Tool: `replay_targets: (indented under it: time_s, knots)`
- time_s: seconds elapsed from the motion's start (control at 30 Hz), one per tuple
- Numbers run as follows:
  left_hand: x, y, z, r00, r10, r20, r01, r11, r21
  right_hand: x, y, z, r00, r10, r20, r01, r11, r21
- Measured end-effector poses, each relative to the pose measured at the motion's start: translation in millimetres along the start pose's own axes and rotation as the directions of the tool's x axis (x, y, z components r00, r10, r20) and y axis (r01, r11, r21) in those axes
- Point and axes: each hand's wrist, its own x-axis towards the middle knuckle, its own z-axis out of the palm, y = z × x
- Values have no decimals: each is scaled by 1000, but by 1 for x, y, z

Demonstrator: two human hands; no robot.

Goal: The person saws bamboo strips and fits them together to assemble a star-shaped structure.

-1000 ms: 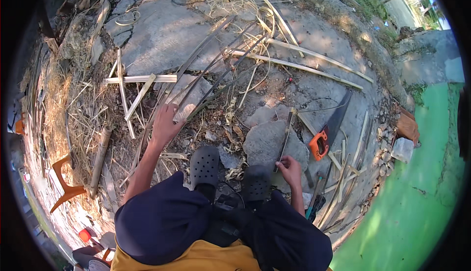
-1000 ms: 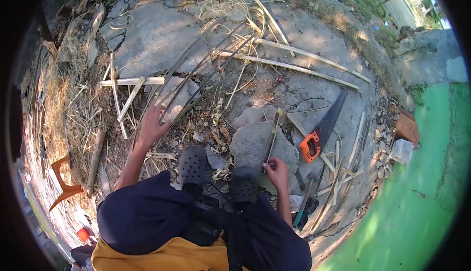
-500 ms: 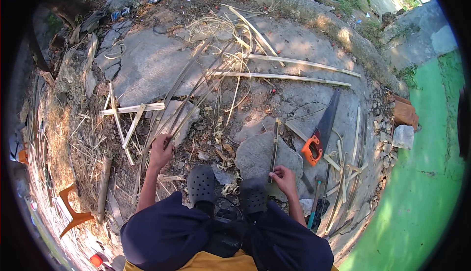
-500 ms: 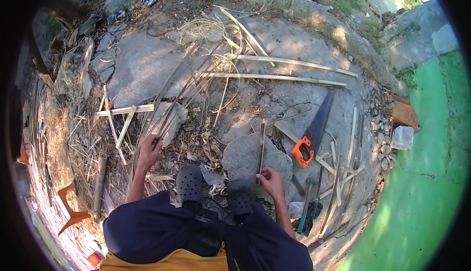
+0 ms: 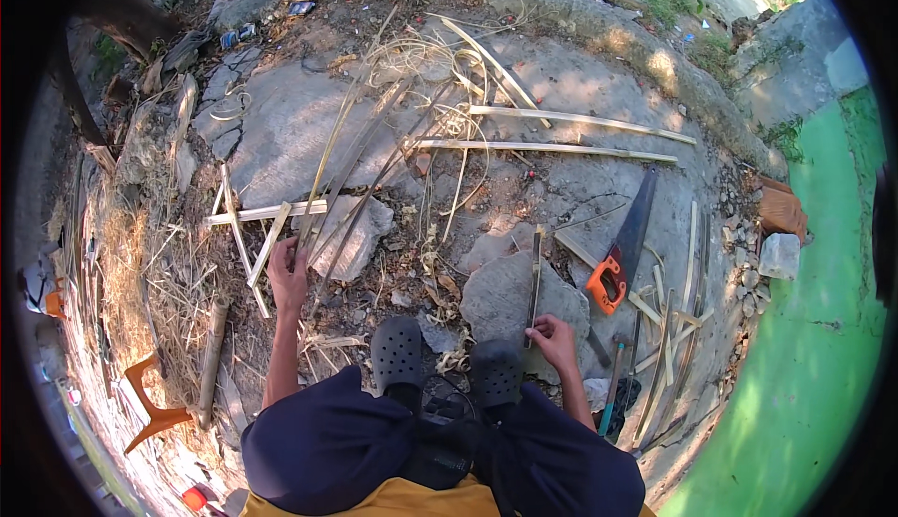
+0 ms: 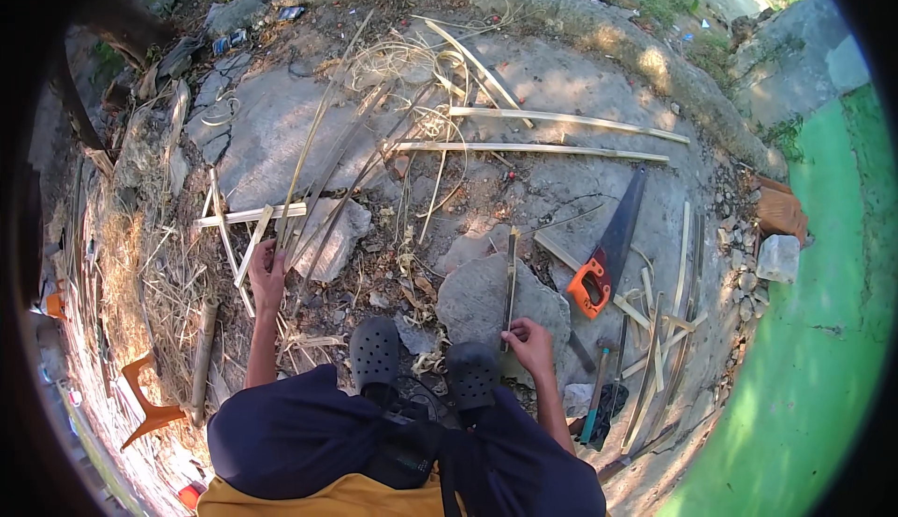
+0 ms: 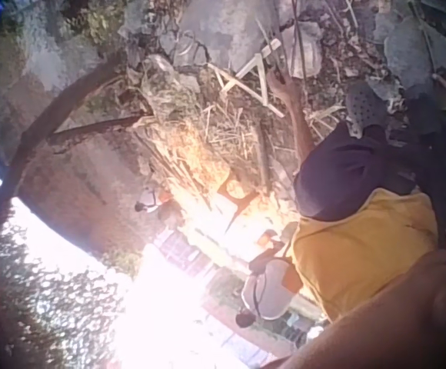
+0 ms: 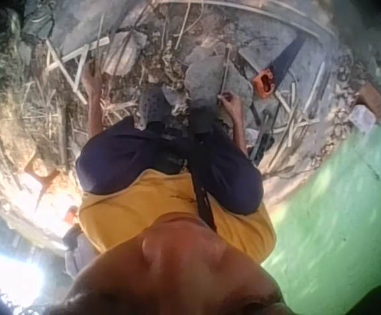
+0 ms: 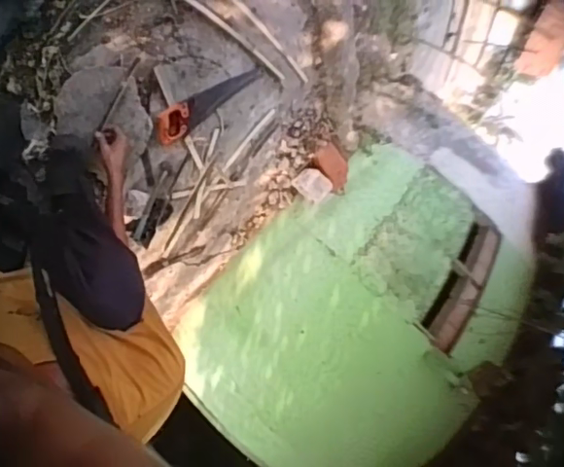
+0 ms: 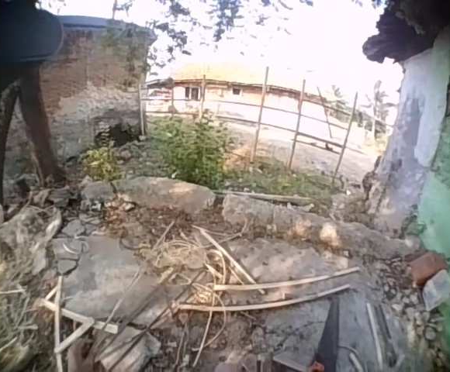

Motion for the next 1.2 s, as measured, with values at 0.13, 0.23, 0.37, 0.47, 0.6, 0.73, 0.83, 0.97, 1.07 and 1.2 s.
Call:
replay_targets:
  time_s: [0.13,0.23,0.37,0.47,0.6,0.73,0.83,0.97,1.07,1.2]
  knots:
    - [2,5,-3,931,-328,159,362,884,-295,3,0,0,1000,16,16,-16,1000,8]
    - [14,2,-19,921,-311,232,378,855,-355,7,5,6,1000,15,23,-16,997,76]
    - [39,15,-26,957,-241,161,271,941,-202,4,8,2,999,40,10,-41,997,67]
    - [51,29,-24,949,-241,204,247,969,-4,1,11,-5,999,40,5,-40,997,66]
    - [45,18,-26,992,45,114,-81,938,336,5,4,4,1000,-2,8,2,1000,11]
    - [12,64,-5,939,-138,315,110,988,105,1,-9,21,999,-31,-25,34,988,151]
    - [-26,77,26,701,-143,698,330,933,-140,2,-44,42,997,-63,46,43,937,348]
    - [-72,147,68,378,-17,925,531,823,-202,-6,-84,55,949,-236,210,138,907,398]
    - [-91,149,80,382,-55,923,720,644,-260,-15,-91,84,844,-444,301,328,872,364]
    - [-89,141,75,374,-32,927,751,597,-282,-33,-97,73,722,-594,355,558,803,211]
